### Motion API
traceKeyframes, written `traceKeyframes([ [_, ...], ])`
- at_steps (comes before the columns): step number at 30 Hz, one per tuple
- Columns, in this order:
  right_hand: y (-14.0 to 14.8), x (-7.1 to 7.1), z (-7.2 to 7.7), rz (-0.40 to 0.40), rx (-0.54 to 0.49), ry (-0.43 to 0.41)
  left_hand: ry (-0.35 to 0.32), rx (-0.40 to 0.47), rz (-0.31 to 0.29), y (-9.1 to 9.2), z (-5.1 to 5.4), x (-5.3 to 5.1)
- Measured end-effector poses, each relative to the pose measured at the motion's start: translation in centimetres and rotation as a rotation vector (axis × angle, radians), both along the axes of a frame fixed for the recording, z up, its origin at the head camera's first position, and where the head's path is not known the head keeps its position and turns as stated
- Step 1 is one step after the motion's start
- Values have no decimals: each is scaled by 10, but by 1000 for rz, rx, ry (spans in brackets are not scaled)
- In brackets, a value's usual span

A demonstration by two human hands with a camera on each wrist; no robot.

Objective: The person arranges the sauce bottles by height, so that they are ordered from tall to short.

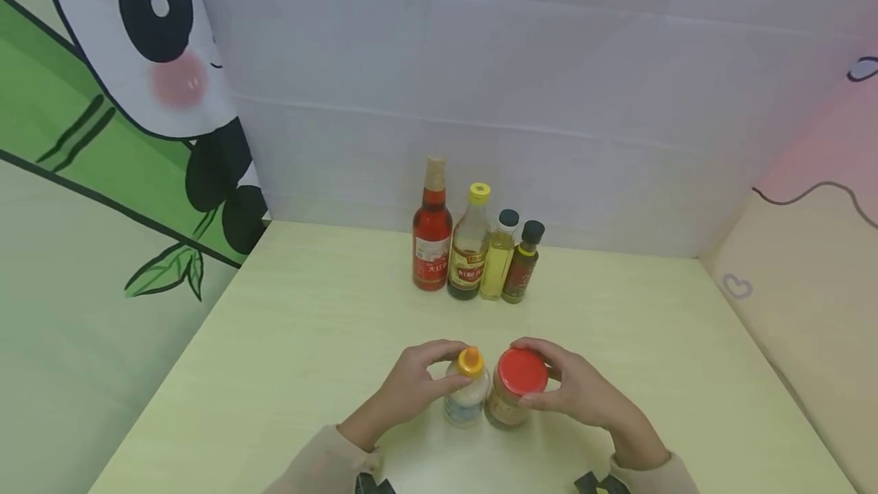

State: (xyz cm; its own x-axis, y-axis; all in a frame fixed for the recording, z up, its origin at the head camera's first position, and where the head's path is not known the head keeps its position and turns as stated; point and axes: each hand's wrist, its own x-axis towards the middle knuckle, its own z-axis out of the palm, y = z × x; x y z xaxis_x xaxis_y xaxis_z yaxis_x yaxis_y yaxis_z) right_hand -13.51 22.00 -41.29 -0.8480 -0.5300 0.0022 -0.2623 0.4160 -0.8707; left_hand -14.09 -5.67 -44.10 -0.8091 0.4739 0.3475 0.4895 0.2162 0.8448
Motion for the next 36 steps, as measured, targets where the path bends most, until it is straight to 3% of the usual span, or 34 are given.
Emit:
traceKeyframes([
  [16, 2, 0, -3, -16, -6, -6, -36, 10, 36, -2, 11, -8],
  [29, 2, -1, -4, -10, 8, 13, -62, 10, 77, -1, 14, -22],
  [36, 0, -4, -7, 4, -1, 30, -38, 9, 106, 1, 19, -33],
])
